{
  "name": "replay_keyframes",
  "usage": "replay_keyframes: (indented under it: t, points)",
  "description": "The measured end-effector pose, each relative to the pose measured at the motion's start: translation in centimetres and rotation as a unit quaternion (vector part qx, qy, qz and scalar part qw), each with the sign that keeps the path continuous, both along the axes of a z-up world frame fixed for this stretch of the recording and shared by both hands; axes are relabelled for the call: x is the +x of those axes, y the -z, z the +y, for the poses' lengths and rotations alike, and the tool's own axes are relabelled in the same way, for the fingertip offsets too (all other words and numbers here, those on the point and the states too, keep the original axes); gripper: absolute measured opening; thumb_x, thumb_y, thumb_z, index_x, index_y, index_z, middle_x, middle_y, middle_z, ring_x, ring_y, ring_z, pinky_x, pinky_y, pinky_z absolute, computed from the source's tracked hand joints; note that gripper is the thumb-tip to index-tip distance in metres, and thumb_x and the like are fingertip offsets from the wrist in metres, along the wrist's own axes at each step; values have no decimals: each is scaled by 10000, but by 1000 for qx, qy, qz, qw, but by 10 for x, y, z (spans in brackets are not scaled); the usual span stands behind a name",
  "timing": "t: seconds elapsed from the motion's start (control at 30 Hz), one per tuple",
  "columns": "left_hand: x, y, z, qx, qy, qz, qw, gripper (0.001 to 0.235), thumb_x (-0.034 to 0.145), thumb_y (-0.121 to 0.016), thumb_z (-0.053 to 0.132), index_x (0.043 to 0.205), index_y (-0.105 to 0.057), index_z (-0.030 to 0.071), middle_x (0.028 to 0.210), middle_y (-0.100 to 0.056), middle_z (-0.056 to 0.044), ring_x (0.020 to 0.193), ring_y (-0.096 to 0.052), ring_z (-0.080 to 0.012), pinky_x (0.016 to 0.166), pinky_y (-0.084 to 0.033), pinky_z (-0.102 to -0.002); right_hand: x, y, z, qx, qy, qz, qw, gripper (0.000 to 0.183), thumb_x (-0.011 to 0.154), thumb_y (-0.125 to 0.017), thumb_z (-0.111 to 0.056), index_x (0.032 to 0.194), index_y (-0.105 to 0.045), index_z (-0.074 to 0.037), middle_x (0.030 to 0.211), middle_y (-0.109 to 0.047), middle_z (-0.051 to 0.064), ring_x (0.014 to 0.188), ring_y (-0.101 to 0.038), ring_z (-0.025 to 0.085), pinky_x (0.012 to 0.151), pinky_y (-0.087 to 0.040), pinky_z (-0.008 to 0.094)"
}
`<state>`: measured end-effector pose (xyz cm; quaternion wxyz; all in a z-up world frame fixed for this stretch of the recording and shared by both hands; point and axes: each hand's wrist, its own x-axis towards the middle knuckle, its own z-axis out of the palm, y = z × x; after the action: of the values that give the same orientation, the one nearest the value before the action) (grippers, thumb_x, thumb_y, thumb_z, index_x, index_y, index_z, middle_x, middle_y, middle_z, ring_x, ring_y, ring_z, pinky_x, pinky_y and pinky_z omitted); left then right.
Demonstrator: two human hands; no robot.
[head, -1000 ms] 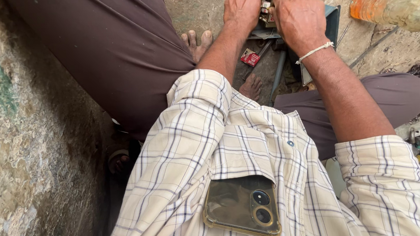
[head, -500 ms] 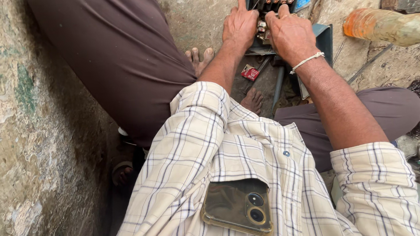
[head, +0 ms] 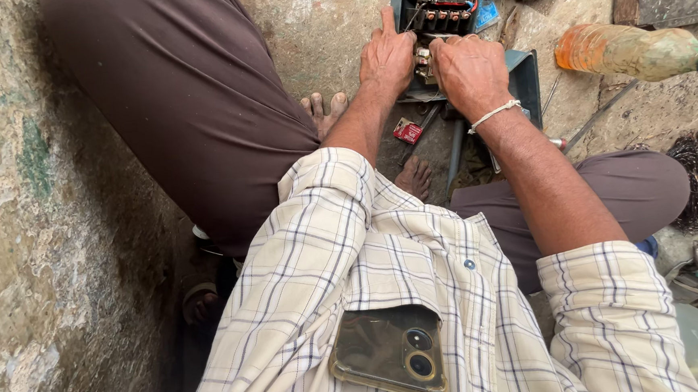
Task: The person sits on the ground and uses a screwdriver to tighten screws on components inside an open electrical box. They manipulate wires and adjust internal parts while working on the device.
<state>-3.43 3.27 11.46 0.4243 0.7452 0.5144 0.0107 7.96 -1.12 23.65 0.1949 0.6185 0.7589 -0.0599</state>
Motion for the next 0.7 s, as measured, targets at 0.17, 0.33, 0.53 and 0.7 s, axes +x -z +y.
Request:
replay_keyframes:
  t: [0.17, 0.33, 0.53, 0.7]
  points:
    - [2, 10, 0, 45, -17, -31, 998, 164, 839, -707, 48, 982, -744, 119, 1297, -427, -159, 1069, -624, -337, 888, -578, -457, 2, -2, 2, 7, -13, 32, 999, 383, 877, -711, -324, 1091, -639, -14, 926, -686, 185, 724, -704, 316, 562, -551, 415]
    - [2, 17, -3, 70, -42, -33, 996, 126, 808, -698, 46, 921, -738, 84, 1325, -427, -164, 1039, -624, -350, 861, -577, -485, -2, -3, 4, -44, -4, -15, 999, 238, 1063, -686, -316, 1056, -639, -83, 927, -702, 131, 850, -712, 317, 652, -547, 448]
    - [4, 22, -5, 58, -37, -42, 997, 109, 799, -698, 46, 898, -740, 66, 1309, -463, -172, 1063, -621, -350, 863, -580, -480, -3, -5, 3, 24, -52, 21, 998, 216, 984, -688, -247, 1118, -647, -82, 940, -687, 138, 825, -705, 289, 606, -548, 401]
    - [10, 27, -4, 76, -36, -29, 996, 123, 777, -715, 42, 896, -745, 53, 1250, -512, -176, 1074, -622, -345, 864, -575, -474, -4, -9, 8, -5, -38, -8, 999, 163, 1078, -678, -257, 1045, -631, -104, 945, -691, 107, 905, -709, 302, 651, -546, 440]
